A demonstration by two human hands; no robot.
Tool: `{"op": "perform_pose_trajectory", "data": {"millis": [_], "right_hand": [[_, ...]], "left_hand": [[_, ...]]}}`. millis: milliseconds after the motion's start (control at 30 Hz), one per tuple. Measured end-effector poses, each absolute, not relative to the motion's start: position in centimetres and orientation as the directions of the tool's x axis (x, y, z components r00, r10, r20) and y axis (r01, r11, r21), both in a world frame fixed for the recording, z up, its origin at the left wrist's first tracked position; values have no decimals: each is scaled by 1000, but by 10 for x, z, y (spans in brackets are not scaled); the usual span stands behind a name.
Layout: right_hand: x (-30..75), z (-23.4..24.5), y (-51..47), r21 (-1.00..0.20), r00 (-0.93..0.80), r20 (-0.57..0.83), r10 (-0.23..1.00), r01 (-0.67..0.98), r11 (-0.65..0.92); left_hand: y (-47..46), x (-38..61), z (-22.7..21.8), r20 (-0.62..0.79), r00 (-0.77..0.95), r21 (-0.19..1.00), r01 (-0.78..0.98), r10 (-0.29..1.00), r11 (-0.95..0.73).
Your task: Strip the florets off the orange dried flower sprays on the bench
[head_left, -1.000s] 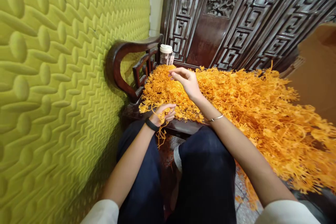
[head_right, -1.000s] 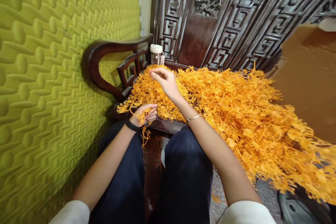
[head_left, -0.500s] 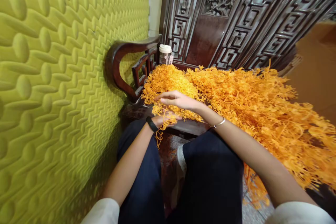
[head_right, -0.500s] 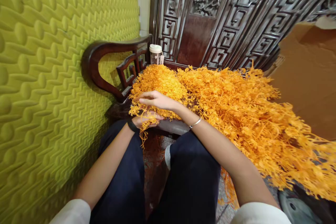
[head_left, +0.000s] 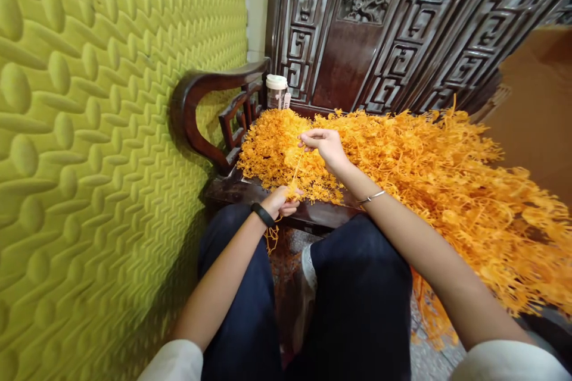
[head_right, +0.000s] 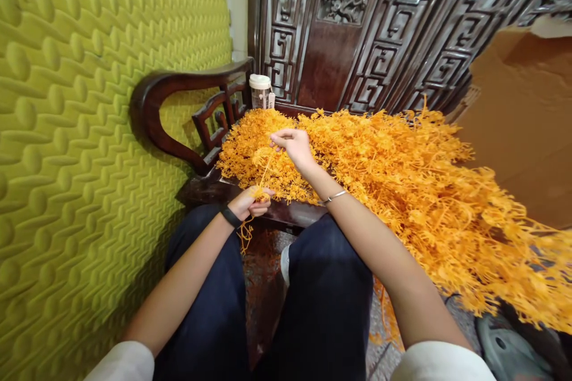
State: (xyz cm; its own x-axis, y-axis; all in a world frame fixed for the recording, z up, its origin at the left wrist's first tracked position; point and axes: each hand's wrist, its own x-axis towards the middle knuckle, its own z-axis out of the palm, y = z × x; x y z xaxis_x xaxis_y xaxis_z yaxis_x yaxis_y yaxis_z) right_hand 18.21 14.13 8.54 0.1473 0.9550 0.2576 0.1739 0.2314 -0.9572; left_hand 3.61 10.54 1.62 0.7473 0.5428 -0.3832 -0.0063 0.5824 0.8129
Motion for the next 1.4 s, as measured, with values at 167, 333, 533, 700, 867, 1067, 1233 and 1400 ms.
{"op": "perform_pose_trajectory", "data": {"millis": [167, 333, 533, 700, 867, 1067, 1233, 1400], "right_hand": [[188, 86, 149, -938, 323, 338, 884, 195, 287], [227, 88, 169, -898, 626, 431, 650, 228, 377], [256, 66, 173, -937, 500, 347, 794, 224, 268], [237, 66, 170, -902, 155, 374, 915, 293, 319], [217, 76, 156, -904, -50, 297, 954, 309, 297], [188, 91, 128, -983, -630, 49, 775, 105, 148], [174, 98, 119, -969, -741, -51, 670, 201, 148], [179, 89, 128, -977, -547, 19, 837, 167, 131]], "left_hand": [[106, 41, 17, -365, 732, 799, -71, 575, 597], [82, 44, 9, -391, 695, 807, -56, 604, 588], [70, 44, 12, -392, 704, 790, -73, 593, 609], [73, 44, 17, -402, 729, 784, -40, 555, 620], [74, 42, 15, -404, 779, 777, 15, 479, 630], [78, 40, 12, -415, 798, 758, 37, 437, 651], [78, 40, 12, -408, 788, 746, -3, 461, 666], [80, 40, 7, -404, 819, 737, 27, 408, 675]]}}
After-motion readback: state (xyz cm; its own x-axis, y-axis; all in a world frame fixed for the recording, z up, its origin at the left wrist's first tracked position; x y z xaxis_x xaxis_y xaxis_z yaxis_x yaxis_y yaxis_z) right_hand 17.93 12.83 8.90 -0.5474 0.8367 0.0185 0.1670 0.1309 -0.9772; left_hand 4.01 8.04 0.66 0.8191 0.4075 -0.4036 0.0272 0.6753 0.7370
